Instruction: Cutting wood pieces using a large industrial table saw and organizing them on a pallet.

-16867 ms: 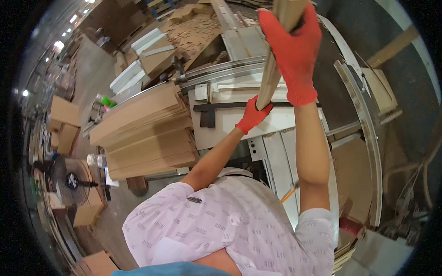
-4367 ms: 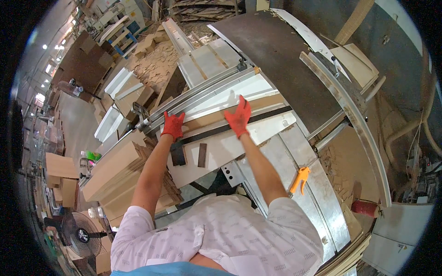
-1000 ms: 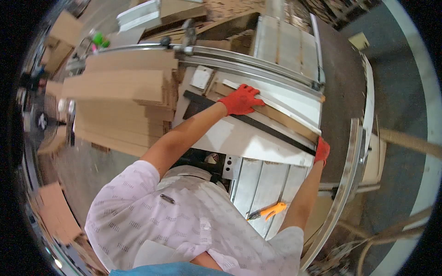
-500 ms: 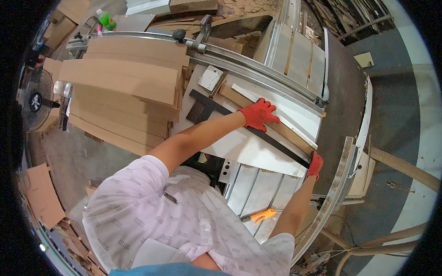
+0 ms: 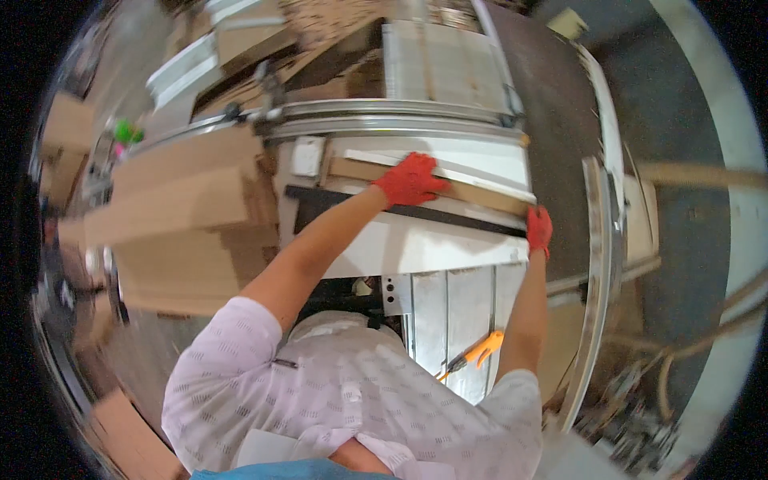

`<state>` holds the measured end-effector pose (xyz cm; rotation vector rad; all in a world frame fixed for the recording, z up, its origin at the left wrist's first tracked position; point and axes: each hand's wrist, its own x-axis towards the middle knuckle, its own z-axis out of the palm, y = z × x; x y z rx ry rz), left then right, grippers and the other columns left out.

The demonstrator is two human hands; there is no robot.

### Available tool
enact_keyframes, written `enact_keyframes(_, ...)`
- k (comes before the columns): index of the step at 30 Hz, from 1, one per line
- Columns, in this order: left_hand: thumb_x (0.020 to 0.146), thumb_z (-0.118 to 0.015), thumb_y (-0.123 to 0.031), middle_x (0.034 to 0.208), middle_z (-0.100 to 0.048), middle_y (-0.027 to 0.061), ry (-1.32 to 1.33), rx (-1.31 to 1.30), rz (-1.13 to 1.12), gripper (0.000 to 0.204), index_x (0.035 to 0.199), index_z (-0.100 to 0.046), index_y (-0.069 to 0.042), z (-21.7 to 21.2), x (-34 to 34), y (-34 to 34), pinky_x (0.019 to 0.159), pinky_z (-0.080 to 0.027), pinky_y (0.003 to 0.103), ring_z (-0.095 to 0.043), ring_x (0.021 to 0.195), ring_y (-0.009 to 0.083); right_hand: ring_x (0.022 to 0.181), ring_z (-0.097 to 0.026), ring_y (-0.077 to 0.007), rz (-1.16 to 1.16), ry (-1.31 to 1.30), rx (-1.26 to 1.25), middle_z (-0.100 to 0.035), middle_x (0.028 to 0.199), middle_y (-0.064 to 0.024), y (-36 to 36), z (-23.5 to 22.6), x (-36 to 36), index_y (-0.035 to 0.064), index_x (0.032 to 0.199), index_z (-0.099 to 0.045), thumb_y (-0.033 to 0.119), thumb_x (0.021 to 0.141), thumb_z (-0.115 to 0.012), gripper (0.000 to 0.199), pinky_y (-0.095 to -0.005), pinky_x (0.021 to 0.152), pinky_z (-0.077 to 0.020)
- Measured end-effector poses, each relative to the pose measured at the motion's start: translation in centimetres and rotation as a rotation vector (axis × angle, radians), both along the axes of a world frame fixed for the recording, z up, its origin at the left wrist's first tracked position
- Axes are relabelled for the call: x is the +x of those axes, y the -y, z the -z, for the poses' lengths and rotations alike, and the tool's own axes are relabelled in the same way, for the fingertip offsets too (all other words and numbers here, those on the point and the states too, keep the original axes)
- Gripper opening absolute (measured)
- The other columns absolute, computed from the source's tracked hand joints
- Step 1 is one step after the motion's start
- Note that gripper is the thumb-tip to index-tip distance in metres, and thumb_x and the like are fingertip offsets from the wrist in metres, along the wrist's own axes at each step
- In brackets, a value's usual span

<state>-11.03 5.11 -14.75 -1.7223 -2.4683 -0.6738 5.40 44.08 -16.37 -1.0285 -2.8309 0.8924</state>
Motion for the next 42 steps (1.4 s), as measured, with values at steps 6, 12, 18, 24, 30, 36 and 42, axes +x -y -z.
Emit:
enact_keyframes(6, 0.082, -0.070, -0.038, 0.116, -0.055, 0.0164, -0.005, -0.037, 0.013, 0.041, 0.121, -0.065, -0.026, -1.2, 0.6, -1.4, 0.092, -0.041, 0.046, -0.051, 0.111, 0.0336, 0.123, -0.051, -0.0353, -0.632, -0.435, 0.296, -0.057, 0.131, -0.0161, 8.2, -6.1, -3.3, 0.0092, 0.139, -0.050, 0.038, 0.073, -0.080, 0.078, -0.0451, 0.107, -0.0380)
enact_keyframes(12, 0.084, -0.068, -0.039, 0.114, -0.055, 0.0148, 0.029, -0.156, -0.005, 0.036, 0.118, -0.066, -0.026, -2.1, 0.2, -1.8, 0.091, -0.039, 0.043, -0.051, 0.108, 0.0322, 0.118, -0.051, -0.0302, -0.884, -0.236, 0.432, -0.055, 0.123, -0.0118, 10.7, -4.3, -6.1, 0.0087, 0.132, -0.053, 0.048, 0.073, -0.077, 0.075, -0.0408, 0.104, -0.0386)
enact_keyframes(18, 0.085, -0.068, -0.040, 0.118, -0.056, 0.0162, -0.041, -0.144, -0.002, 0.041, 0.123, -0.064, -0.026, -2.2, 0.0, -2.1, 0.092, -0.040, 0.044, -0.052, 0.109, 0.0323, 0.105, -0.053, -0.0290, -0.948, -0.246, 0.546, -0.056, 0.110, -0.0121, 10.0, -3.9, -7.3, 0.0042, 0.113, -0.057, 0.056, 0.071, -0.076, 0.069, -0.0393, 0.091, -0.0431)
enact_keyframes(24, 0.085, -0.067, -0.043, 0.125, -0.055, 0.0142, -0.030, -0.137, 0.002, 0.045, 0.127, -0.062, -0.028, -2.4, 0.2, -1.9, 0.092, -0.040, 0.042, -0.052, 0.111, 0.0289, 0.105, -0.053, -0.0290, -0.993, -0.275, 0.521, -0.056, 0.109, -0.0125, 10.0, -3.5, -7.4, 0.0044, 0.111, -0.059, 0.057, 0.071, -0.075, 0.068, -0.0395, 0.090, -0.0426)
enact_keyframes(30, 0.079, -0.073, -0.043, 0.127, -0.055, 0.0152, -0.015, -0.114, 0.026, 0.054, 0.128, -0.062, -0.024, -2.9, 0.3, -2.0, 0.092, -0.042, 0.044, -0.054, 0.112, 0.0318, 0.103, -0.053, -0.0286, -0.969, -0.246, 0.514, -0.055, 0.107, -0.0120, 10.2, -3.9, -7.0, 0.0045, 0.112, -0.059, 0.057, 0.072, -0.074, 0.068, -0.0378, 0.089, -0.0419)
enact_keyframes(36, 0.078, -0.074, -0.042, 0.128, -0.055, 0.0143, -0.031, -0.084, 0.033, 0.053, 0.126, -0.063, -0.024, -3.5, 0.3, -2.3, 0.092, -0.042, 0.044, -0.054, 0.111, 0.0315, 0.104, -0.053, -0.0286, -0.978, -0.323, 0.551, -0.055, 0.107, -0.0119, 9.7, -3.7, -7.1, 0.0044, 0.112, -0.059, 0.057, 0.072, -0.074, 0.068, -0.0380, 0.089, -0.0415)
enact_keyframes(42, 0.081, -0.072, -0.040, 0.129, -0.055, 0.0132, -0.042, -0.079, 0.020, 0.044, 0.123, -0.067, -0.025, -2.9, 0.6, -2.4, 0.094, -0.042, 0.044, -0.054, 0.113, 0.0308, 0.105, -0.053, -0.0282, -0.962, -0.254, 0.530, -0.056, 0.107, -0.0115, 10.0, -4.0, -7.0, 0.0045, 0.111, -0.060, 0.059, 0.072, -0.073, 0.068, -0.0379, 0.090, -0.0415)
